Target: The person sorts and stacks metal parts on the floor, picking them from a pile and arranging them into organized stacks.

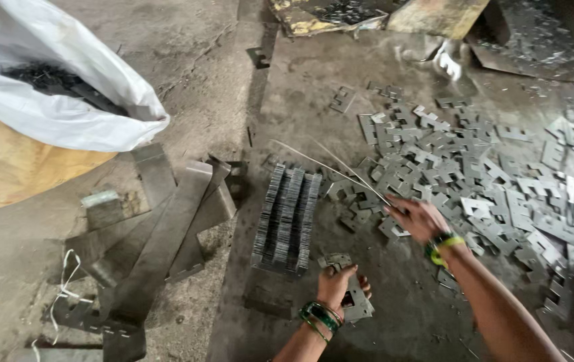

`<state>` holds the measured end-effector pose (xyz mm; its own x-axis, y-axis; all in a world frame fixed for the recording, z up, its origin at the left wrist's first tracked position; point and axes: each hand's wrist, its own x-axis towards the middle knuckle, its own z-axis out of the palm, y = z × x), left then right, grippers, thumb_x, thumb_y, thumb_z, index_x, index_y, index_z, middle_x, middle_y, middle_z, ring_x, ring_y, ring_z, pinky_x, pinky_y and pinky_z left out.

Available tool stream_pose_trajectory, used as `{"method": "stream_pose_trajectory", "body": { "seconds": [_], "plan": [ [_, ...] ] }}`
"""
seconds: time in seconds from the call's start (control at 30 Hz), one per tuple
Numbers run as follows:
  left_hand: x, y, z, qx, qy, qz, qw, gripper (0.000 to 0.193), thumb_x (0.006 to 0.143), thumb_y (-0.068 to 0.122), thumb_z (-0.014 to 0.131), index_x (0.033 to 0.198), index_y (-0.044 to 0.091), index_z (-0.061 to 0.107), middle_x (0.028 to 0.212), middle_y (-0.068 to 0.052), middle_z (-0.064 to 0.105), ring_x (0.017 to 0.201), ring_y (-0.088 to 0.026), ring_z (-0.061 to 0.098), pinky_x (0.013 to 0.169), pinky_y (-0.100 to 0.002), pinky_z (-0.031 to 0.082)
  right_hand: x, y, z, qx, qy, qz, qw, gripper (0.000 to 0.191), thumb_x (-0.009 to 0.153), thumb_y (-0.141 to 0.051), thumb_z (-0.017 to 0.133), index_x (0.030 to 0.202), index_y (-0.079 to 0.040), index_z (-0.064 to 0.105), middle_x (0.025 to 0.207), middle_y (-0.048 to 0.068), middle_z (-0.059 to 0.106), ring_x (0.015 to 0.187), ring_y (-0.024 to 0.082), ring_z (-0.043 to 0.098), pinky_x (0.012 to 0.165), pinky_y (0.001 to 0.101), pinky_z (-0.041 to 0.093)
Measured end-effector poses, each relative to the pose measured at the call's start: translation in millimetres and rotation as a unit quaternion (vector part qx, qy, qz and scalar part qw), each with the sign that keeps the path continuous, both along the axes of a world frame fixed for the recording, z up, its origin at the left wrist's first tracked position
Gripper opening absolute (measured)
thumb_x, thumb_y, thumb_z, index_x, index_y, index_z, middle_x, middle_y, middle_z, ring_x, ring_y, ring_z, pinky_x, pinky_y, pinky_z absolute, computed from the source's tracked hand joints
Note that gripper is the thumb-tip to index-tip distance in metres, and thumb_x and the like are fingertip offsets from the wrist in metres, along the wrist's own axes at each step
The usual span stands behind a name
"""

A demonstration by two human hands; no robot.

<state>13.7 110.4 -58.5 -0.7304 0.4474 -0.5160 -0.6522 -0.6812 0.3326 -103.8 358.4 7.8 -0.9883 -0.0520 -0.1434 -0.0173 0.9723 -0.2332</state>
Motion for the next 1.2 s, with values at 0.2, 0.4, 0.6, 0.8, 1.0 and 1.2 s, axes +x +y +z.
{"method": "stream_pose_trajectory", "body": {
  "seconds": [0.2, 0.4, 0.6, 0.8, 1.0, 1.2],
  "plan": [
    [-16.5, 0.9, -13.5, -0.047, -0.039, 0.016, 0.998, 0.02, 0.094, 0.005, 0.067, 0.099, 0.004, 0.048, 0.076, -0.016, 0.064, 0.06, -0.027, 0.066, 0.051, -0.044, 0.055, -61.5, -8.8, 35.6, 0.085, -0.078, -0.02, 0.993, 0.053, 0.094, -0.066, 0.045, 0.145, -0.05, 0.052, 0.116, 0.0, 0.077, 0.07, 0.02, 0.073, 0.075, 0.0367, 0.063],
    [-9.6, -5.5, -10.9, -0.005, 0.002, 0.028, 1.0, 0.019, 0.094, 0.005, 0.068, 0.093, 0.0, 0.05, 0.077, -0.017, 0.065, 0.06, -0.027, 0.065, 0.05, -0.044, 0.052, 31.8, 111.5, 30.4, 0.078, -0.079, -0.116, 0.987, 0.054, 0.1, -0.057, 0.049, 0.152, -0.041, 0.052, 0.127, 0.006, 0.073, 0.081, 0.021, 0.077, 0.082, 0.0385, 0.062],
    [2.4, -8.3, -0.7, -0.04, -0.003, 0.023, 0.999, 0.014, 0.092, 0.006, 0.067, 0.093, -0.001, 0.054, 0.076, -0.017, 0.065, 0.061, -0.027, 0.066, 0.053, -0.043, 0.055, 187.7, 196.6, 13.0, 0.013, -0.036, -0.157, 0.987, 0.05, 0.099, -0.05, 0.05, 0.147, -0.038, 0.049, 0.158, 0.002, 0.048, 0.098, 0.017, 0.07, 0.071, 0.0356, 0.066],
    [8.7, -4.1, 1.3, -0.043, 0.024, 0.029, 0.998, 0.014, 0.091, 0.007, 0.067, 0.091, 0.0, 0.055, 0.075, -0.018, 0.066, 0.061, -0.028, 0.067, 0.053, -0.044, 0.056, 190.4, 121.3, 11.5, 0.074, -0.07, -0.235, 0.967, 0.053, 0.1, -0.046, 0.049, 0.152, -0.05, 0.038, 0.158, 0.004, 0.043, 0.054, 0.016, 0.065, 0.04, 0.0246, 0.057],
    [2.7, -4.9, -4.0, -0.07, 0.061, 0.027, 0.995, 0.017, 0.091, 0.01, 0.069, 0.09, -0.003, 0.058, 0.075, -0.02, 0.067, 0.059, -0.03, 0.067, 0.051, -0.044, 0.055, 126.8, 68.5, 2.2, 0.08, -0.119, -0.143, 0.979, 0.052, 0.1, -0.055, 0.044, 0.152, -0.048, 0.039, 0.133, 0.0, 0.07, 0.049, 0.013, 0.055, 0.047, 0.0295, 0.052],
    [0.8, -4.7, -6.3, -0.041, -0.015, 0.02, 0.999, 0.013, 0.088, 0.008, 0.068, 0.09, 0.004, 0.056, 0.078, -0.016, 0.068, 0.065, -0.029, 0.069, 0.059, -0.045, 0.059, 232.0, 173.9, -7.1, 0.119, -0.157, -0.036, 0.98, 0.074, 0.094, -0.02, 0.042, 0.16, -0.049, 0.025, 0.147, -0.004, 0.049, 0.098, 0.012, 0.059, 0.073, 0.0263, 0.057]
  ]
}}
